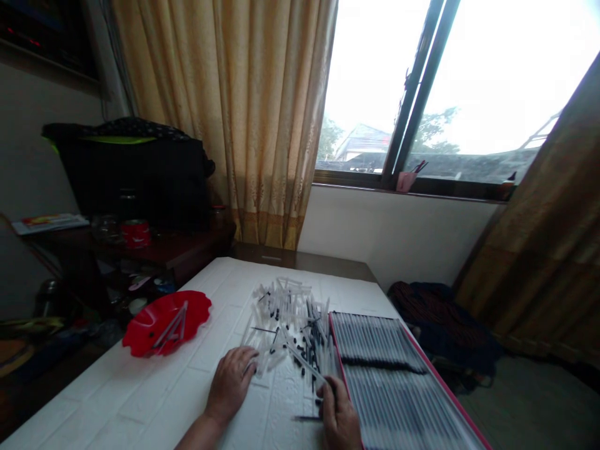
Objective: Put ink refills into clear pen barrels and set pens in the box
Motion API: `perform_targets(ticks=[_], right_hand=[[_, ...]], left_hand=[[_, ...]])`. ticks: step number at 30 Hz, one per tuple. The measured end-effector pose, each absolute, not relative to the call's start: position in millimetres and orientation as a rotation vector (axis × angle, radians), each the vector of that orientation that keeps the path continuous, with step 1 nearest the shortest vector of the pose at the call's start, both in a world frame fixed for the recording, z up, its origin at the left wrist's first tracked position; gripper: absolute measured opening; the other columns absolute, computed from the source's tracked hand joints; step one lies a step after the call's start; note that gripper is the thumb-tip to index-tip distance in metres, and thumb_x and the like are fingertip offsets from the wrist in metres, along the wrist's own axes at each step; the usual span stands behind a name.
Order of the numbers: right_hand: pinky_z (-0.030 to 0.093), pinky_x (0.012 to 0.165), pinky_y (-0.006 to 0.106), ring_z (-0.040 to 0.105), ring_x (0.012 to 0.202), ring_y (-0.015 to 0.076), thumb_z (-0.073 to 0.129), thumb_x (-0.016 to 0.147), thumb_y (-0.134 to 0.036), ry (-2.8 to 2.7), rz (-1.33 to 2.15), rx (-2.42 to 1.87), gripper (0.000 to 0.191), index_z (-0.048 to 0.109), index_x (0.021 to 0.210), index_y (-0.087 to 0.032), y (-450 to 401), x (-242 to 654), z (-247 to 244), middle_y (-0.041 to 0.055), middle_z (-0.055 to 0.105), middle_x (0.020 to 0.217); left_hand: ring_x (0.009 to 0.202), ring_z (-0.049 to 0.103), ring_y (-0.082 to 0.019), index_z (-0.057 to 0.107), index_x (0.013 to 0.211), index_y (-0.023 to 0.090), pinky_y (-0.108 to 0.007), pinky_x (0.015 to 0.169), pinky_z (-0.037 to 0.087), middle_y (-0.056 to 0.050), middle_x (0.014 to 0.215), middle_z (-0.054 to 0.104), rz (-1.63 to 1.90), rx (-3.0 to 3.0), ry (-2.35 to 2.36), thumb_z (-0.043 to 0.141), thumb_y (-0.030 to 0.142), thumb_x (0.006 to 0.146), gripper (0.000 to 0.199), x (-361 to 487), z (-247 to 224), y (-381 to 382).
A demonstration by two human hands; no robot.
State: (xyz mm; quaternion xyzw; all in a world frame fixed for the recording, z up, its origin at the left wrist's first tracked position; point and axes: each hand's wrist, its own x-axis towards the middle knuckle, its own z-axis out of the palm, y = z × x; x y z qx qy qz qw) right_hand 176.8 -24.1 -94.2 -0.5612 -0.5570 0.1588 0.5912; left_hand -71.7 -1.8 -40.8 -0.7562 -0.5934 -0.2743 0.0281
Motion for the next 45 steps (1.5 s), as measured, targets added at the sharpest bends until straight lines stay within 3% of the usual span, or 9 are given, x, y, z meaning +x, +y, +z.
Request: perform_targets(ticks=[8,18,21,32,35,38,42,45], right_hand=[[0.048,0.051,0.025,0.062,0.052,0.0183,0.034,0.09,-0.057,-1.329,0.356,-1.339,0.044,0.058,0.097,-0.02,-25.2,180.4,-95.3,0.003,0.067,0.067],[0.05,0.052,0.023,0.065,0.056,0.0179,0.037,0.09,-0.052,-1.393,0.37,-1.333,0.041,0.059,0.099,-0.019,-23.6,186.0,-100.8,0.0032,0.069,0.069],[0.049,0.05,0.023,0.065,0.057,0.0178,0.036,0.091,-0.051,-1.389,0.372,-1.335,0.04,0.059,0.099,-0.019,-23.2,184.8,-99.7,0.0035,0.069,0.071],[0.049,0.051,0.024,0.065,0.056,0.0182,0.035,0.091,-0.053,-1.407,0.341,-1.344,0.043,0.059,0.098,-0.019,-23.8,184.6,-94.8,0.0042,0.069,0.07],[0.05,0.051,0.024,0.065,0.057,0.0182,0.033,0.091,-0.055,-1.416,0.339,-1.347,0.044,0.059,0.098,-0.019,-23.6,185.0,-95.7,0.0047,0.069,0.071],[0.051,0.054,0.024,0.067,0.06,0.0186,0.033,0.091,-0.055,-1.417,0.333,-1.347,0.045,0.059,0.098,-0.019,-22.6,186.1,-97.5,0.0059,0.07,0.074],[0.052,0.056,0.024,0.067,0.06,0.0185,0.035,0.091,-0.054,-1.411,0.348,-1.34,0.046,0.061,0.101,-0.018,-22.7,187.1,-98.3,0.006,0.071,0.074],[0.05,0.051,0.022,0.064,0.054,0.0164,0.037,0.091,-0.053,-1.421,0.409,-1.292,0.045,0.062,0.102,-0.018,-26.3,185.2,-95.9,0.0051,0.07,0.073]], left_hand=[[0.091,0.06,-0.019,0.069,0.091,0.026,-0.03,0.08,0.044,-0.001,0.09,0.067,-0.646,-2.429,-1.86,0.063,0.019,0.081,0.014,-42.6,-13.1,17.1],[0.096,0.056,-0.022,0.069,0.086,0.022,-0.034,0.083,0.039,-0.004,0.093,0.064,-0.423,-2.433,-1.916,0.064,0.02,0.079,0.008,-31.4,-7.8,31.7],[0.099,0.054,-0.023,0.066,0.095,0.023,-0.034,0.085,0.038,-0.005,0.099,0.063,-0.427,-2.436,-1.901,0.062,0.02,0.081,0.016,-32.1,-4.2,27.6],[0.092,0.056,-0.024,0.067,0.085,0.023,-0.036,0.081,0.04,-0.005,0.092,0.064,-0.521,-2.495,-1.814,0.064,0.024,0.079,0.007,-6.9,-13.1,17.0],[0.09,0.057,-0.024,0.067,0.077,0.021,-0.038,0.08,0.041,-0.006,0.087,0.065,-0.583,-2.491,-1.799,0.062,0.02,0.079,0.005,-0.3,-15.0,20.3],[0.091,0.059,-0.024,0.067,0.082,0.022,-0.038,0.082,0.044,-0.005,0.09,0.067,-0.693,-2.484,-1.787,0.062,0.015,0.077,0.011,-1.9,-15.0,17.7],[0.093,0.064,-0.02,0.066,0.095,0.022,-0.031,0.084,0.049,-0.003,0.097,0.072,-0.904,-2.449,-1.801,0.057,0.016,0.081,0.018,-21.5,-19.1,4.2],[0.083,0.07,-0.016,0.066,0.095,0.023,-0.023,0.075,0.054,-0.001,0.092,0.075,-1.068,-2.395,-1.839,0.052,0.022,0.086,0.017,-42.8,-28.9,-8.7]])
